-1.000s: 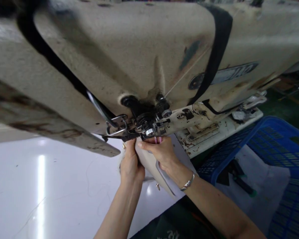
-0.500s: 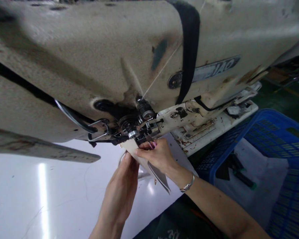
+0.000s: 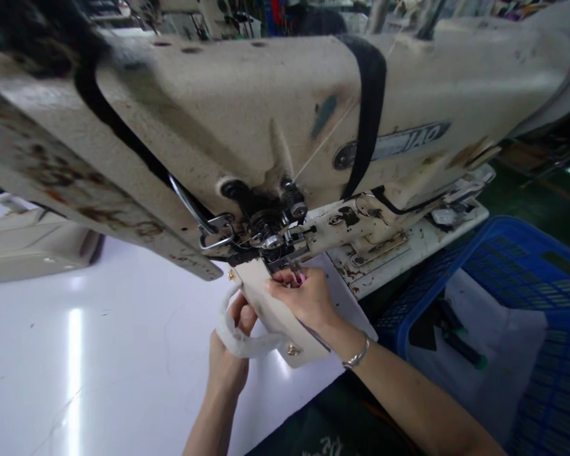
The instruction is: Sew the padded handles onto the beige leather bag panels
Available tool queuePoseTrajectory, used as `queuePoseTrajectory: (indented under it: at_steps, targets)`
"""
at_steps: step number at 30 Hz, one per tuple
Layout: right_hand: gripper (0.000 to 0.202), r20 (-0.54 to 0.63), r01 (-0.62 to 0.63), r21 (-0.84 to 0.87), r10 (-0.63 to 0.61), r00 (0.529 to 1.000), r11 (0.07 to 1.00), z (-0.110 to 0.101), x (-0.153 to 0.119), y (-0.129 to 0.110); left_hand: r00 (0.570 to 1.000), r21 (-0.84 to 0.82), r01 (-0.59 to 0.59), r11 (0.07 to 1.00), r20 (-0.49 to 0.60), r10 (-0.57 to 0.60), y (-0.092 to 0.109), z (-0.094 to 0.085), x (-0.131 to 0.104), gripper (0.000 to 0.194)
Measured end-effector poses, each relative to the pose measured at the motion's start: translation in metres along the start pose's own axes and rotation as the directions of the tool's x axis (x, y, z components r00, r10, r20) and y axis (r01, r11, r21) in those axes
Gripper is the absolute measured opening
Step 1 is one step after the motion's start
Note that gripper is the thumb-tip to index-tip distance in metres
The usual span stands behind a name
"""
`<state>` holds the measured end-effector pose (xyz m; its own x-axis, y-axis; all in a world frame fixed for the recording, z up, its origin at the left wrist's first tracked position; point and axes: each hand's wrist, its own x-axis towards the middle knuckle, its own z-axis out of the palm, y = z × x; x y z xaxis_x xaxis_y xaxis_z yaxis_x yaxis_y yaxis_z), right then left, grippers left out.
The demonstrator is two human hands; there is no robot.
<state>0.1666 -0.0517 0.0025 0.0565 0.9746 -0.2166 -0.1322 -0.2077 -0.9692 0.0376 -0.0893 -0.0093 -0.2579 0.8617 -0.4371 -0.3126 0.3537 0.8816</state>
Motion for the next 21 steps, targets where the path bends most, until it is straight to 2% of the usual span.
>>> queuePoseTrajectory:
  at_steps: [3, 6, 9, 15, 21]
  targets:
    - [0.013, -0.036, 0.115, -0.206, -0.124, 0.992, 0.972, -0.003, -0.002, -0.002, 0.988, -0.035, 0.129, 0.991, 0.092, -0.125, -0.005, 0.007, 0.004, 0.057]
    - [0.014, -0.064, 0.098, -0.248, -0.117, 0.991, 0.964, -0.006, -0.001, 0.001, 0.973, -0.077, 0.215, 0.974, 0.107, -0.206, -0.005, 0.009, 0.008, 0.056]
    - [0.021, -0.044, 0.042, -0.230, -0.053, 0.998, 0.972, -0.011, -0.002, 0.004, 0.978, -0.104, 0.201, 0.974, 0.077, -0.194, -0.004, 0.010, 0.010, 0.056]
    - [0.026, 0.085, 0.010, -0.182, 0.006, 0.996, 0.983, -0.026, -0.004, 0.001, 0.980, -0.094, 0.196, 0.976, 0.053, -0.192, -0.004, 0.013, 0.011, 0.055]
    - [0.021, 0.141, 0.111, -0.371, -0.062, 0.988, 0.922, -0.035, 0.002, -0.008, 0.987, -0.134, 0.160, 0.978, 0.014, -0.160, -0.008, 0.013, 0.011, 0.056]
